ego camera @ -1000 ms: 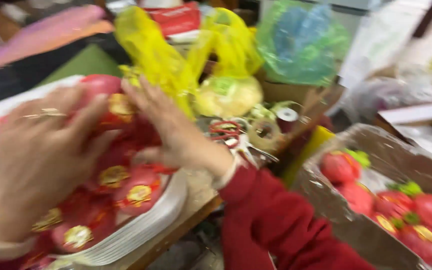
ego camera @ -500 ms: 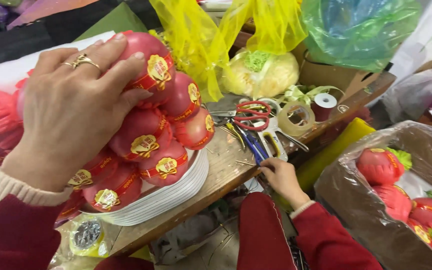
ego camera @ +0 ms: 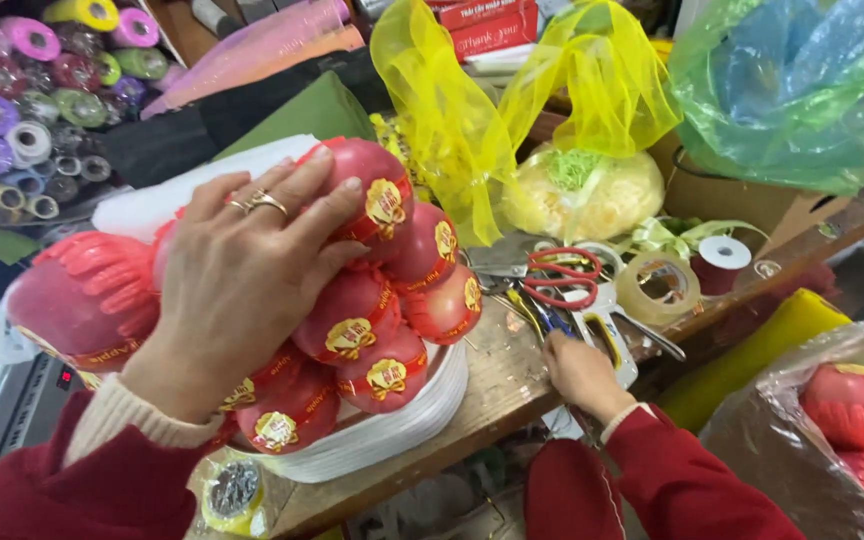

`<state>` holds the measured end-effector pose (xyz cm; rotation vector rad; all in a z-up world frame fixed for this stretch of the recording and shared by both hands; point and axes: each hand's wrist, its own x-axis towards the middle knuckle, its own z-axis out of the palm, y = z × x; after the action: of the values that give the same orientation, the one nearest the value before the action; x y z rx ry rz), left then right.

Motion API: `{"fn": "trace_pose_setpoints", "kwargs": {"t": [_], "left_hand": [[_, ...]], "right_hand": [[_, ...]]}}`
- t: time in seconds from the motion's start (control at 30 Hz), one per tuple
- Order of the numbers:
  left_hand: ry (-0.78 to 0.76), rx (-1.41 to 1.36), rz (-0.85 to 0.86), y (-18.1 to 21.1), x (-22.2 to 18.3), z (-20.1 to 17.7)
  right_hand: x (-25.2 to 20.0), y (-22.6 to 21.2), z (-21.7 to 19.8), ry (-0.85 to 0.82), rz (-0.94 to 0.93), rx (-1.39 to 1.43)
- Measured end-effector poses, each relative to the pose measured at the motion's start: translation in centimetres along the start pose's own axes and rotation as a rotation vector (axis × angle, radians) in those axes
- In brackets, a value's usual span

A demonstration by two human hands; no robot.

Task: Assembling a tiered tower of red-wrapped fruit decorations in a basket and securing them with tape and plastic wrap.

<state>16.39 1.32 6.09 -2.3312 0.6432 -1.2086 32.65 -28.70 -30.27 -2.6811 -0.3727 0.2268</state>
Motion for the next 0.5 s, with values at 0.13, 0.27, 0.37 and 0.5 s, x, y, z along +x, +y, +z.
{"fn": "trace_pose_setpoints", "kwargs": {"t": [0.13, 0.27, 0.37, 0.5], "left_hand": [[-0.016, -0.020, -0.003, -0.1, -0.3, 0.2], [0.010, -0.013, 0.014, -0.3, -0.4, 0.1], [0.000, -0.019, 0.014, -0.5, -0.6, 0.2], [-0.079, -0.159, -0.052, -0.1, -0.6, 0.3]], "right_hand": [[-1.0, -1.2, -1.8, 0.160, 0.017, 0.386], [-0.7, -2.0, -1.6, 0.088, 0.165, 0.651], [0.7, -2.4, 0.0, 0.087, 0.072, 0.726], [5.3, -3.2, 2.9, 0.188, 0.013, 0.737]]}}
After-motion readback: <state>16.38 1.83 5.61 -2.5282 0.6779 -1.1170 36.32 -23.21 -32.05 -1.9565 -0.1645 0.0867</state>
